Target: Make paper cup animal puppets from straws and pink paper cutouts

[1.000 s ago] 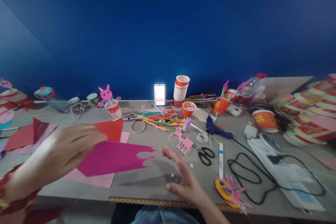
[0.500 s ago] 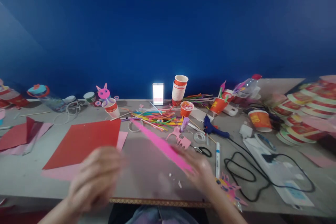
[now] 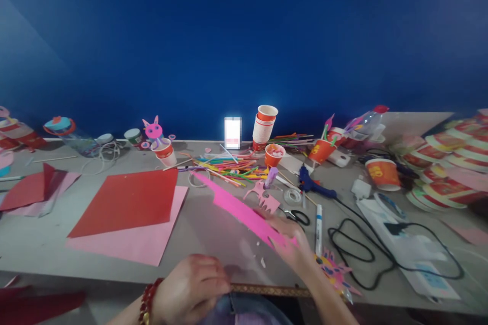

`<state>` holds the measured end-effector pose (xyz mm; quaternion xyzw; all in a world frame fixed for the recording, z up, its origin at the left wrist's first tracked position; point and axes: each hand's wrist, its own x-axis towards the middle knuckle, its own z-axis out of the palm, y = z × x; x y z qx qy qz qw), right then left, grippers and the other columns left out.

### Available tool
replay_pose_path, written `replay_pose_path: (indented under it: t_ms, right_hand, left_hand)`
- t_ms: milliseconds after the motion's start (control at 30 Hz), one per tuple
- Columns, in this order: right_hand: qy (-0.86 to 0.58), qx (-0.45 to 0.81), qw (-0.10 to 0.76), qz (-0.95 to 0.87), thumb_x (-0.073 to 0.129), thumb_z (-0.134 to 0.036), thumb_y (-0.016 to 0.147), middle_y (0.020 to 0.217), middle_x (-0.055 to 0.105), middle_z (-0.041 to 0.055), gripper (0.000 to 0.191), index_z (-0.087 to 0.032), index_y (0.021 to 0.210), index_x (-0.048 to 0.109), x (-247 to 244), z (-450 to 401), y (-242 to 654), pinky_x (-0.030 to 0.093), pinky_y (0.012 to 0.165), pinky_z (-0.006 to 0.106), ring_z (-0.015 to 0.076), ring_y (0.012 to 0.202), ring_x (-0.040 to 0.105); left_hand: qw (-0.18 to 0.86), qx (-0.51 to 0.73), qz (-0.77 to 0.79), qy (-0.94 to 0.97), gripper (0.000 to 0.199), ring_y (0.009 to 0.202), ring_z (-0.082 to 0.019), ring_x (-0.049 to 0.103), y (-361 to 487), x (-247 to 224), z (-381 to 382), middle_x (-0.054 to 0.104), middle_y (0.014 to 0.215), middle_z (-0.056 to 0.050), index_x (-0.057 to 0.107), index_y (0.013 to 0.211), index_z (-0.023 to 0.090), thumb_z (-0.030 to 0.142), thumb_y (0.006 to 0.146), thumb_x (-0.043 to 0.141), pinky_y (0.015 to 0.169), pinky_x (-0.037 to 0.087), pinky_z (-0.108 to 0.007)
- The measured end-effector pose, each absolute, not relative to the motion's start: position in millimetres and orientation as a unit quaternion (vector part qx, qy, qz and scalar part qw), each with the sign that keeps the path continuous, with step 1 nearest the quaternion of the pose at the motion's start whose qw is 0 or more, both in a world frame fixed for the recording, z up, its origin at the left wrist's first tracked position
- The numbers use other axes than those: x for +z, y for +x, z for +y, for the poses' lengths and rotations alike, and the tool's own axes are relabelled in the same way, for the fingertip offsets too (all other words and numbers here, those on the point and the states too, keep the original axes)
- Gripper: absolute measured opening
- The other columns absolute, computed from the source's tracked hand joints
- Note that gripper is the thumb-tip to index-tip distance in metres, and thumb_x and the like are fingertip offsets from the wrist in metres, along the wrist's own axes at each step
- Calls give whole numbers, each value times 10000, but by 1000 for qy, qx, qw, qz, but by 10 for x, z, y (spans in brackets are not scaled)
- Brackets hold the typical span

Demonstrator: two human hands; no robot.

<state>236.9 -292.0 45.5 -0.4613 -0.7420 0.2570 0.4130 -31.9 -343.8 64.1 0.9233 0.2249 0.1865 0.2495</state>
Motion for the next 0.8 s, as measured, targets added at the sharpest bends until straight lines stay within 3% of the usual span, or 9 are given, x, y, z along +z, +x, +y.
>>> replay_pose_path:
  t_ms: [67,133,233,333,433,533,633,733,800]
  right_hand:
    - [-479,263,426,-721,569,-427,903,627,700,37,315,-224,735,742,523,-2908,2419,538,610,283,217,620,664]
    - [-522,244,477,-664,562,-447,918,622,677,32,361,-212,678,693,580,-2893,2475,505,584,274,196,588,622]
    - [-570,194,542,-586,601,-458,900,640,633,13,331,-198,698,637,626,-2881,2542,466,589,260,172,598,566]
    - [-575,176,572,-558,628,-411,898,573,473,-46,354,-208,630,515,642,-2903,2581,401,547,235,131,542,445]
    - [-560,162,582,-567,627,-356,912,565,394,-66,371,-208,613,466,654,-2953,2618,351,522,231,114,524,375]
    - [-553,136,571,-592,614,-328,926,565,408,-64,361,-202,613,485,662,-2993,2671,342,532,236,111,523,367]
    - [-557,144,578,-579,621,-351,923,564,411,-63,371,-204,612,482,660,-2991,2713,343,529,239,111,519,362]
    - [-561,159,595,-553,638,-410,907,556,410,-62,386,-207,613,491,669,-2959,2728,352,524,245,117,520,369]
    - [-559,160,599,-551,642,-433,901,549,410,-63,402,-208,606,487,680,-2945,2733,355,518,246,116,514,365]
  left_hand:
    - [212,145,287,923,324,1094,-226,634,-251,523,-3410,677,1206,-104,544,1255,202,299,992,381,941,502,-350]
    - [161,101,359,914,601,1305,-282,501,-124,377,-3369,512,1451,-151,369,1463,161,482,965,470,1088,409,-423]
    - [140,73,358,920,920,1448,-352,296,172,213,-3332,297,1576,-213,204,1538,78,694,894,433,1192,213,-544]
    - [196,82,212,954,721,1480,-249,256,506,222,-3347,309,1592,-107,229,1541,151,596,983,327,1236,144,-464]
    - [220,114,98,964,507,1472,-153,274,675,312,-3328,281,1610,-33,335,1503,215,391,1028,330,1209,255,-288]
    - [173,121,321,923,595,1474,-248,272,624,321,-3247,282,1601,-128,288,1518,150,346,981,454,1197,300,-416]
    - [142,90,412,895,746,1461,-360,267,547,263,-3233,327,1560,-220,308,1501,82,524,937,513,1181,257,-569]
    - [203,89,142,965,514,1462,-191,305,588,240,-3315,368,1572,-35,396,1467,245,478,1009,384,1239,179,-375]
    - [224,111,95,964,420,1460,-125,297,655,253,-3342,361,1575,27,423,1442,297,369,1038,335,1233,179,-296]
